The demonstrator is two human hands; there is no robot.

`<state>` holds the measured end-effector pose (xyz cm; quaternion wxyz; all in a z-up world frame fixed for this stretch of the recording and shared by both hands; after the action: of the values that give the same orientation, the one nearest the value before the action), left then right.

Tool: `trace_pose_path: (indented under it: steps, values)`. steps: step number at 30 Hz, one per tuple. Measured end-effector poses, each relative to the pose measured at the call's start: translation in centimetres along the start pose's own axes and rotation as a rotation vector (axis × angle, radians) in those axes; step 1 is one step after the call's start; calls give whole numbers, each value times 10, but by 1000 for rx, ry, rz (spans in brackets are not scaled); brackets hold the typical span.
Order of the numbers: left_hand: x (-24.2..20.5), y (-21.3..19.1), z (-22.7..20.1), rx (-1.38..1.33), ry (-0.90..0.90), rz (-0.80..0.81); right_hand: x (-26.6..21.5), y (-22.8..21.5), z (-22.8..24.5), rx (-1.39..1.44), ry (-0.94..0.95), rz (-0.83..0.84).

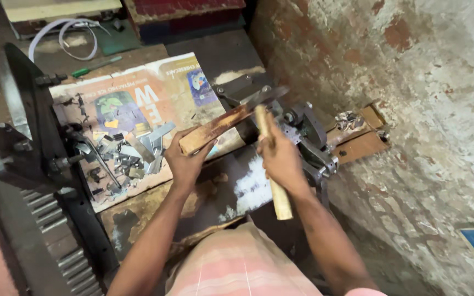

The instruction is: The person uses a hammer to strike a metal part secured in a vise. They repeatedly adjust the metal piece and hammer it, then use a wooden block to strike the metal part. Finally, they open a small container and place the metal part inside.

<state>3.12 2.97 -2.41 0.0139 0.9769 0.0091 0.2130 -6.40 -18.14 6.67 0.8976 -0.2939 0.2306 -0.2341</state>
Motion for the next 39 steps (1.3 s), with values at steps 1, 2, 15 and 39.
trace_pose_path:
  steps: [1, 2, 15, 39]
  values:
    - [-1, -1, 1, -3, 20, 0, -1, -2, 0, 27, -55, -67]
    - [-2, -2, 3, -8, 17, 2, -3, -5, 0, 53, -111, -134]
    - [5, -17, -9, 186, 19, 65, -19, -18, -12, 381, -2, 119]
    - [-13, 4, -34, 20, 34, 32, -28, -17, 35, -405, -829, -328]
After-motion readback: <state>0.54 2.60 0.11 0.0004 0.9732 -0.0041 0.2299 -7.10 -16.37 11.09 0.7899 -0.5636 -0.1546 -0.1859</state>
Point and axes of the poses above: each hand's wrist, its own x-axis towards the middle knuckle, its own y-axis out of the palm, z = x × y, the point moved 5 cm from there along x, towards the middle knuckle, and after that the axes turned 10 degrees about y, right-handed, at the moved point
